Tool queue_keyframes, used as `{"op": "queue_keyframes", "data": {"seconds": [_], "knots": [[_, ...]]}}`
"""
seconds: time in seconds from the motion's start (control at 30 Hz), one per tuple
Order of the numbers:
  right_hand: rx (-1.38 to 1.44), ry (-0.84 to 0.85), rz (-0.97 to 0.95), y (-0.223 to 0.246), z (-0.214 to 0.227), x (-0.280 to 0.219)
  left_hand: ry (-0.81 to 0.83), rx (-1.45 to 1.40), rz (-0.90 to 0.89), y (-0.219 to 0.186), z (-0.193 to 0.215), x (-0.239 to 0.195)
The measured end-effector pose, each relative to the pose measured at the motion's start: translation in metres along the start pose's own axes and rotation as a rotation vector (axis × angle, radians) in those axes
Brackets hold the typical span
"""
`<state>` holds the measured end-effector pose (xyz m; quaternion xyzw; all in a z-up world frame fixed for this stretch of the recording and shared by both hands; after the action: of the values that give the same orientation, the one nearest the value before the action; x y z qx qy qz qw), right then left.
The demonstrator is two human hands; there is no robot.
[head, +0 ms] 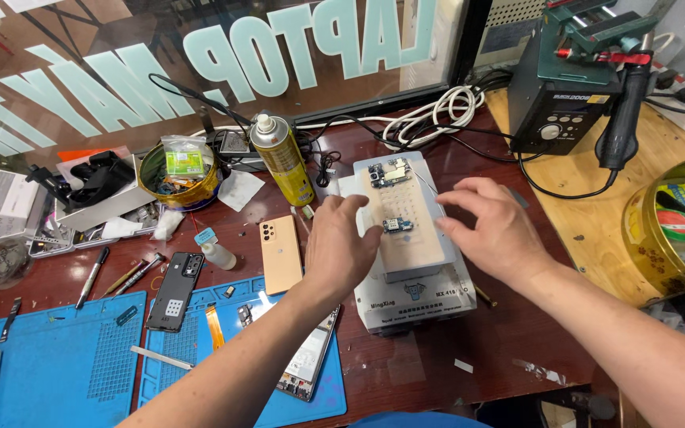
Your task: The person cleans a small electronic component with a spray and a toothbrush, then uses tweezers to scrape and clean the component. They place the component on a white box and later handle a disassembled smartphone, using tweezers to adjust internal parts.
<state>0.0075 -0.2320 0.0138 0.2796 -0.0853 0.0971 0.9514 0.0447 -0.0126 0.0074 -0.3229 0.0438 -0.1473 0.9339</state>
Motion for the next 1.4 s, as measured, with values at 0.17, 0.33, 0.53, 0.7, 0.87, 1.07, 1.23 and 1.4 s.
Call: {"op": "queue_keyframes", "data": {"seconds": [0.17, 0.33, 0.53, 0.7, 0.87, 1.07, 1.23, 1.4], "knots": [[-0.107, 0.083, 0.143, 0.042, -0.017, 0.012, 0.016, 0.046, -0.075, -0.013, -0.003, -0.004], [-0.151, 0.101, 0.145, 0.046, -0.022, 0.015, 0.089, 0.06, -0.034, -0.012, -0.019, 0.005], [-0.115, 0.055, 0.112, 0.034, -0.02, 0.026, 0.011, -0.051, -0.062, -0.012, -0.017, 0.003], [-0.135, 0.126, 0.079, 0.029, -0.02, 0.035, 0.059, 0.063, -0.175, -0.025, -0.019, -0.003], [-0.321, 0.188, 0.093, 0.036, -0.029, 0.024, 0.091, 0.261, -0.283, -0.036, -0.019, -0.007], [-0.325, 0.238, 0.051, 0.031, -0.036, 0.018, 0.106, 0.242, -0.29, -0.037, -0.017, -0.007], [-0.328, 0.233, 0.068, 0.033, -0.036, 0.022, 0.12, 0.121, -0.229, -0.032, -0.012, -0.003], [-0.271, 0.214, 0.066, 0.034, -0.031, 0.026, 0.037, -0.099, -0.074, 0.002, -0.009, 0.002]]}}
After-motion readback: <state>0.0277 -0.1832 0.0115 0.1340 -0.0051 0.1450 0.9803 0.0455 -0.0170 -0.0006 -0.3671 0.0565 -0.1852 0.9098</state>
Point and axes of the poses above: each hand's wrist, its own x-axis towards the middle knuckle, its own z-axis out of the back of the hand, y = z × x, the point moved 8 cm from there along x, towards the middle knuckle, and after that the axes turned 12 degrees about y, right-handed, at the moved point
